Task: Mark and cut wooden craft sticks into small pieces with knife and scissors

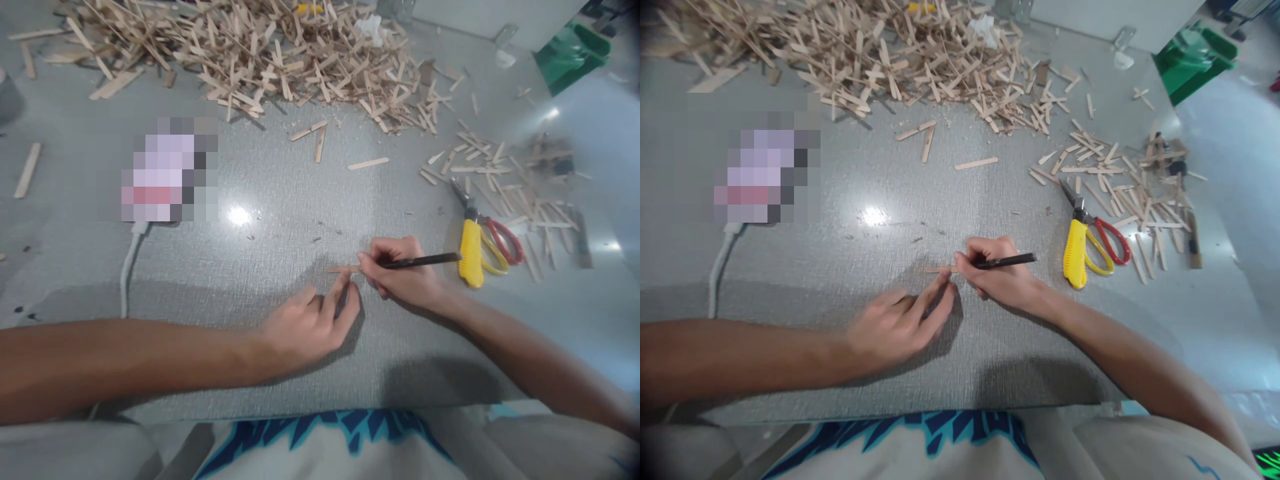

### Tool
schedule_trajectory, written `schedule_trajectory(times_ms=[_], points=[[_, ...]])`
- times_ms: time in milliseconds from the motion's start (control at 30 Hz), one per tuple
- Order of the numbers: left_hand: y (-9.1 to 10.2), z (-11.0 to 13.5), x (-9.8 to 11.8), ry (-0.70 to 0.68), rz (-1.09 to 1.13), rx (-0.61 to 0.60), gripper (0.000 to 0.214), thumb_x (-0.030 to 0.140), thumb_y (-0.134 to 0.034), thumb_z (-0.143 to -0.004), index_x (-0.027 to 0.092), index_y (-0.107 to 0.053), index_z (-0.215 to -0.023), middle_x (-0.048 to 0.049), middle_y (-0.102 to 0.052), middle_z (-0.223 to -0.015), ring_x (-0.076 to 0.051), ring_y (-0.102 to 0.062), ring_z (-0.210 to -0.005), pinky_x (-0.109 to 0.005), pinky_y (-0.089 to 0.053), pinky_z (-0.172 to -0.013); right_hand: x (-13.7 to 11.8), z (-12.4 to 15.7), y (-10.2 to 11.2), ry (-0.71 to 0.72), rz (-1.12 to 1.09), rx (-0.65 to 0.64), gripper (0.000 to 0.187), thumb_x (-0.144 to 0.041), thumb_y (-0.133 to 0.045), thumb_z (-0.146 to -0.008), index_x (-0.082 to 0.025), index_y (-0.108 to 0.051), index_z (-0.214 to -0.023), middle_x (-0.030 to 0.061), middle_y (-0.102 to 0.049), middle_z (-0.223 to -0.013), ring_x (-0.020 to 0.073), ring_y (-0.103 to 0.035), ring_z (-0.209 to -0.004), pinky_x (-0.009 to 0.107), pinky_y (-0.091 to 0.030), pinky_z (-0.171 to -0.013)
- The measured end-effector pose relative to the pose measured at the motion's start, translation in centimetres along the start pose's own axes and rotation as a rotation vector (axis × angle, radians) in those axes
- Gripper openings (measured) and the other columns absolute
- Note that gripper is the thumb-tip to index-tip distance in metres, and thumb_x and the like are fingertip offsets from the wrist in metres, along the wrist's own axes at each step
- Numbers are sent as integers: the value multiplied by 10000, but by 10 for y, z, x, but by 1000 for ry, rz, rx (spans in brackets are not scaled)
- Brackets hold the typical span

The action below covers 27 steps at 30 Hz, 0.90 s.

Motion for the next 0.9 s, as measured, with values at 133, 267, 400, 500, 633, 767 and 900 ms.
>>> schedule_trajectory(times_ms=[133,267,400,500,633,767,900], points=[[4,-2,-2,-41,-18,-8,316,75,-585,-976,3,-745,-1238,-276,-773,-1268,-179,-731,-644,-329,-571,-674,-1,0,0,-5,6,-5,497,-452,-707,-1036,-228,-481,-654,-49,-543,-487,91,-515,-381,220,-398,-395],[4,-3,-3,-68,-19,-30,337,70,-560,-995,-20,-712,-1283,-276,-777,-1262,-215,-794,-810,-385,-617,-895,0,0,0,-5,5,-4,483,-429,-694,-1040,-231,-469,-661,-51,-543,-488,89,-517,-379,214,-392,-391],[1,-1,-3,-61,-2,-12,330,113,-571,-1023,-33,-685,-1296,-292,-771,-1266,-222,-811,-859,-423,-595,-1053,1,0,1,13,22,-6,465,-389,-665,-1050,-231,-461,-662,-51,-545,-486,89,-525,-375,210,-400,-390],[-1,0,-3,-65,11,-17,325,122,-603,-1021,-34,-674,-1296,-296,-769,-1272,-220,-814,-844,-461,-574,-1125,0,-1,1,15,42,-2,463,-387,-653,-1052,-228,-468,-658,-50,-545,-485,87,-528,-378,209,-409,-400],[-2,-1,-3,-64,24,-17,318,127,-624,-1019,-41,-670,-1284,-305,-772,-1257,-230,-814,-814,-518,-586,-1120,-1,-1,1,12,52,3,467,-398,-663,-1049,-225,-480,-656,-52,-543,-478,83,-518,-366,209,-398,-391],[-1,-3,-4,-66,44,-14,326,150,-638,-1024,-59,-672,-1272,-319,-774,-1234,-235,-806,-781,-514,-617,-1061,1,-1,0,2,31,1,473,-406,-680,-1043,-230,-464,-660,-54,-540,-474,87,-521,-362,210,-387,-383],[0,-4,-4,-73,21,-10,331,137,-653,-1006,-67,-671,-1266,-312,-786,-1202,-283,-819,-936,-502,-616,-1054,2,-1,0,0,22,-2,476,-400,-683,-1042,-234,-451,-660,-55,-535,-475,86,-513,-362,208,-380,-378]])
Point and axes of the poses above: each hand's wrist, its own z-axis away from the middle knuckle, its own y-axis out of the back of the hand, x = y × z, the point moved 2 cm from there along -z, towards the middle knuckle
